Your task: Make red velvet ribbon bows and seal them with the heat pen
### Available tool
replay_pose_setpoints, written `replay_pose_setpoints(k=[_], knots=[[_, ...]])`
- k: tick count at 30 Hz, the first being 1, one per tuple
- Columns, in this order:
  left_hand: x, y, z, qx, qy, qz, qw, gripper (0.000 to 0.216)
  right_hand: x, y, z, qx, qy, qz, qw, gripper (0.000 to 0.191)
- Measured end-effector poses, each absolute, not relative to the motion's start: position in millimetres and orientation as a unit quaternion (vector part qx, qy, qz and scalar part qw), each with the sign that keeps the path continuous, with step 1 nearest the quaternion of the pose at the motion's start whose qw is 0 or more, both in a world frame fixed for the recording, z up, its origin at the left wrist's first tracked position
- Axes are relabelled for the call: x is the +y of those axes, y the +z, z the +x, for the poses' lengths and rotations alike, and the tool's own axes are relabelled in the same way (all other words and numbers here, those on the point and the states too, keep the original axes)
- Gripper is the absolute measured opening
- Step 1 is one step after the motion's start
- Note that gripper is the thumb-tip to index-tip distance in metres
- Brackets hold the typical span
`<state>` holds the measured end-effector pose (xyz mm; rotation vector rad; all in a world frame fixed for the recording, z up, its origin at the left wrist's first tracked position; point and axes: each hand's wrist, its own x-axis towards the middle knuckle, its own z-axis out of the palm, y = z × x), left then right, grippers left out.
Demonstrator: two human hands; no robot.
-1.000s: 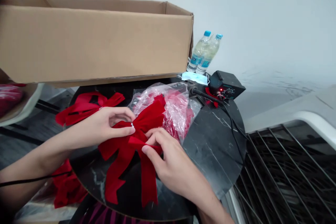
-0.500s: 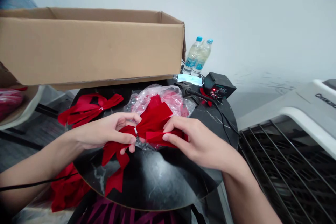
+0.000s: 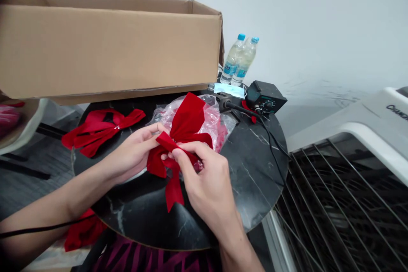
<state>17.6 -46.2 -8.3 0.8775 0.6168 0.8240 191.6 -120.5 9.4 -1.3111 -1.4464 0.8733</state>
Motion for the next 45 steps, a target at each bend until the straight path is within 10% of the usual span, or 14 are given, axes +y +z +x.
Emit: replay_pose_setpoints(k=[45], knots=[[-71, -4, 31, 0.347, 0.490, 0.424, 0.678, 0.018, -116, -26, 152, -0.348, 0.340, -0.513, 0.707, 0.008]])
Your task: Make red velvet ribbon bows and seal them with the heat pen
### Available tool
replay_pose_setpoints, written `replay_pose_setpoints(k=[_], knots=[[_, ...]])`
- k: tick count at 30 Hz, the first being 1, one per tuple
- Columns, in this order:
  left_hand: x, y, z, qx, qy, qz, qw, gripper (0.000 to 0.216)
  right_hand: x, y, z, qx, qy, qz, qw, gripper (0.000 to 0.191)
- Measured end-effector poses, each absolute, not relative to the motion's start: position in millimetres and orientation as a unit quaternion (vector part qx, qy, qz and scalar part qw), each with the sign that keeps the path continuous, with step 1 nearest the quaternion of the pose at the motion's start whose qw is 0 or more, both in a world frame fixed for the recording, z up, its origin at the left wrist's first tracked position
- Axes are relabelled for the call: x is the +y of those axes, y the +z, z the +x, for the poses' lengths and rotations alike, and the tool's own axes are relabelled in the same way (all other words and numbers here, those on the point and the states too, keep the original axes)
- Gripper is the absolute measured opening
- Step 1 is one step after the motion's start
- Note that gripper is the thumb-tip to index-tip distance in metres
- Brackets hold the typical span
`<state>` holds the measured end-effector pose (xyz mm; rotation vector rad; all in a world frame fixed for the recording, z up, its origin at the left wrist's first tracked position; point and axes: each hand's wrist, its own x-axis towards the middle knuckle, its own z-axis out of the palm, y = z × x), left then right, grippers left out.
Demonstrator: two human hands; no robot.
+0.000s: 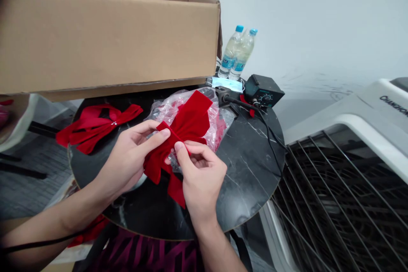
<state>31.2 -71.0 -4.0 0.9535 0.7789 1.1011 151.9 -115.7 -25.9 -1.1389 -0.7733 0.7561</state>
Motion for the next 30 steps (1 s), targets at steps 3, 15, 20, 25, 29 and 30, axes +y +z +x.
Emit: replay_pose_setpoints(k=[3, 15, 20, 25, 29, 30], knots=[[-70, -3, 29, 0.350, 0.503, 0.460, 0.642, 0.016, -117, -26, 153, -0.355, 0.333, -0.521, 0.701, 0.011], [-61, -2, 24, 0.374, 0.504, 0.432, 0.648, 0.017, -123, -18, 163, -0.413, 0.299, -0.540, 0.670, 0.012], [-51, 2, 18, 0.339, 0.435, 0.387, 0.739, 0.022, -127, -16, 168, -0.449, 0.293, -0.525, 0.661, 0.010], [-40, 0, 14, 0.289, 0.324, 0.354, 0.829, 0.026, -128, -17, 174, -0.501, 0.287, -0.502, 0.644, 0.009], [-38, -3, 13, 0.292, 0.310, 0.377, 0.822, 0.030, -127, -16, 178, -0.530, 0.271, -0.505, 0.625, 0.009], [-39, -4, 14, 0.301, 0.317, 0.387, 0.812, 0.029, -127, -15, 179, -0.534, 0.270, -0.506, 0.621, 0.009]])
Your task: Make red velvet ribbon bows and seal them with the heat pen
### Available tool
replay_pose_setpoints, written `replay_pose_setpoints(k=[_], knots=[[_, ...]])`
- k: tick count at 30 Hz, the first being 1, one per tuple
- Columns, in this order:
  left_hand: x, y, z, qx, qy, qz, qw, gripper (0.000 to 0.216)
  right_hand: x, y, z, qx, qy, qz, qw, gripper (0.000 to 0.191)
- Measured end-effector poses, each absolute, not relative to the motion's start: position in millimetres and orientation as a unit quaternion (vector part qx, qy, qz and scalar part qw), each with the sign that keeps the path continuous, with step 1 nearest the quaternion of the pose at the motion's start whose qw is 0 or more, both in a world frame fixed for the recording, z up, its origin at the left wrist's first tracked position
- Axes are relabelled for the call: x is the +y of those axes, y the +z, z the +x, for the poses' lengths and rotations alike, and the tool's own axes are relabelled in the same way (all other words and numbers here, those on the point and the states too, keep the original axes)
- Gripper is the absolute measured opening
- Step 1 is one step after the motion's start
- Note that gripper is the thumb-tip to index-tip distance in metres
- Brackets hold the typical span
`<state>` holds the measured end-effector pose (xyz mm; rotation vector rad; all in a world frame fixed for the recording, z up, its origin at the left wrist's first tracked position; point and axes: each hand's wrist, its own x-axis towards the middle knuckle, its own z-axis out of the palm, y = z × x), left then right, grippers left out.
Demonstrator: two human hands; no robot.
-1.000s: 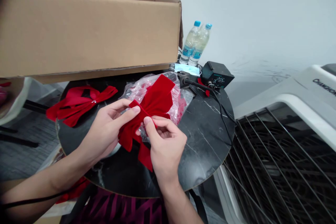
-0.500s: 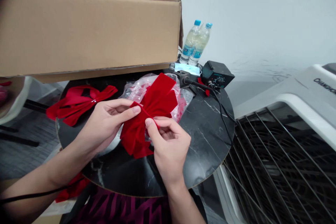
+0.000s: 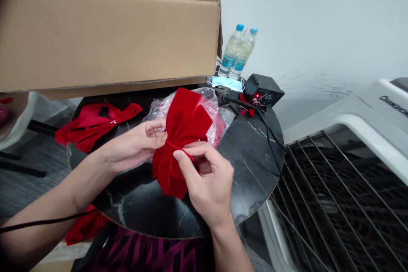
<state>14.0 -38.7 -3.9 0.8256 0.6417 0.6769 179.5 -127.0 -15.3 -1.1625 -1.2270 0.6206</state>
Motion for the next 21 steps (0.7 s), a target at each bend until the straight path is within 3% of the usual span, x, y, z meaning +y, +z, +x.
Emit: replay_pose_setpoints(k=[7, 13, 17, 21], knots=[[-54, 5, 12, 0.348, 0.373, 0.534, 0.674, 0.009, -128, -14, 185, -0.546, 0.268, -0.531, 0.589, 0.007], [-58, 10, 2, 0.358, 0.353, 0.603, 0.620, 0.024, -131, -7, 185, -0.585, 0.251, -0.521, 0.569, 0.005], [-55, 9, 2, 0.318, 0.359, 0.584, 0.655, 0.049, -134, -2, 184, -0.620, 0.195, -0.523, 0.551, 0.011], [-51, 11, 2, 0.331, 0.416, 0.621, 0.575, 0.033, -129, -2, 191, -0.662, 0.092, -0.497, 0.554, 0.020]])
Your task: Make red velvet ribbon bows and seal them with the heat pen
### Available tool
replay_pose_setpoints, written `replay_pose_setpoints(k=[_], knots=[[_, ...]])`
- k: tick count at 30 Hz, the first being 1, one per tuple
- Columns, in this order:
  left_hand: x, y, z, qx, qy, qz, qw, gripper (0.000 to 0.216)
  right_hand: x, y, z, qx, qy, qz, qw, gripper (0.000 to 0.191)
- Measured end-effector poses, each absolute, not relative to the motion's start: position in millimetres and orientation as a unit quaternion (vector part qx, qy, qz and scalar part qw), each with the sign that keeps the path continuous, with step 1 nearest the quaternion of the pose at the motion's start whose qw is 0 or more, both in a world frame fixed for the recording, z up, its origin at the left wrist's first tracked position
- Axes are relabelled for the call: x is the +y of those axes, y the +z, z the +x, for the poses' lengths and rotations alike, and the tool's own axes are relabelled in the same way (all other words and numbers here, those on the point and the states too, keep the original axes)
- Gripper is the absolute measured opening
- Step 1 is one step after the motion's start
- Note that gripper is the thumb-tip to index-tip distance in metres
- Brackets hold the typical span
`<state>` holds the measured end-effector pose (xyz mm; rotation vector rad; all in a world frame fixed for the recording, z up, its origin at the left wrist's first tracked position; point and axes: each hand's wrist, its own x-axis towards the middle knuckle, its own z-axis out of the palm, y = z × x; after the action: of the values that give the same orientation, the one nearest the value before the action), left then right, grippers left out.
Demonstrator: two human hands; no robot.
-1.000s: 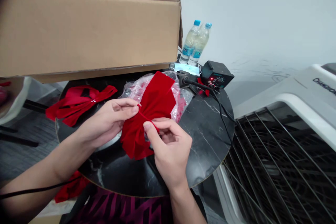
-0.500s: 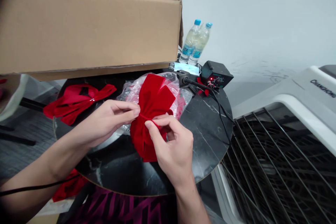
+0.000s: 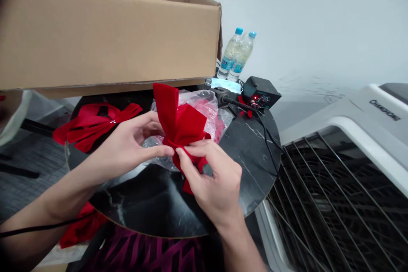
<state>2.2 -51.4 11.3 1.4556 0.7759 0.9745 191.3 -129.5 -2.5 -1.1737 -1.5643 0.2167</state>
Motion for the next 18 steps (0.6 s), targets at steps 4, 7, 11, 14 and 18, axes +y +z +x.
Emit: replay_pose_setpoints(k=[4, 7, 11, 14, 18], knots=[[-48, 13, -3, 0.362, 0.357, 0.534, 0.676, 0.024, -125, 3, 212, -0.785, -0.097, -0.388, 0.473, 0.033], [-48, 12, -5, 0.320, 0.198, 0.441, 0.815, 0.032, -128, 16, 224, -0.883, -0.125, -0.292, 0.345, 0.022], [-50, 12, -3, 0.320, 0.183, 0.384, 0.847, 0.016, -132, 32, 230, -0.933, -0.143, -0.244, 0.222, 0.027], [-52, 12, -2, 0.339, 0.197, 0.384, 0.836, 0.017, -129, 32, 233, -0.934, -0.158, -0.231, 0.220, 0.031], [-55, 9, -1, 0.355, 0.226, 0.406, 0.811, 0.020, -123, 21, 230, -0.927, -0.097, -0.225, 0.285, 0.017]])
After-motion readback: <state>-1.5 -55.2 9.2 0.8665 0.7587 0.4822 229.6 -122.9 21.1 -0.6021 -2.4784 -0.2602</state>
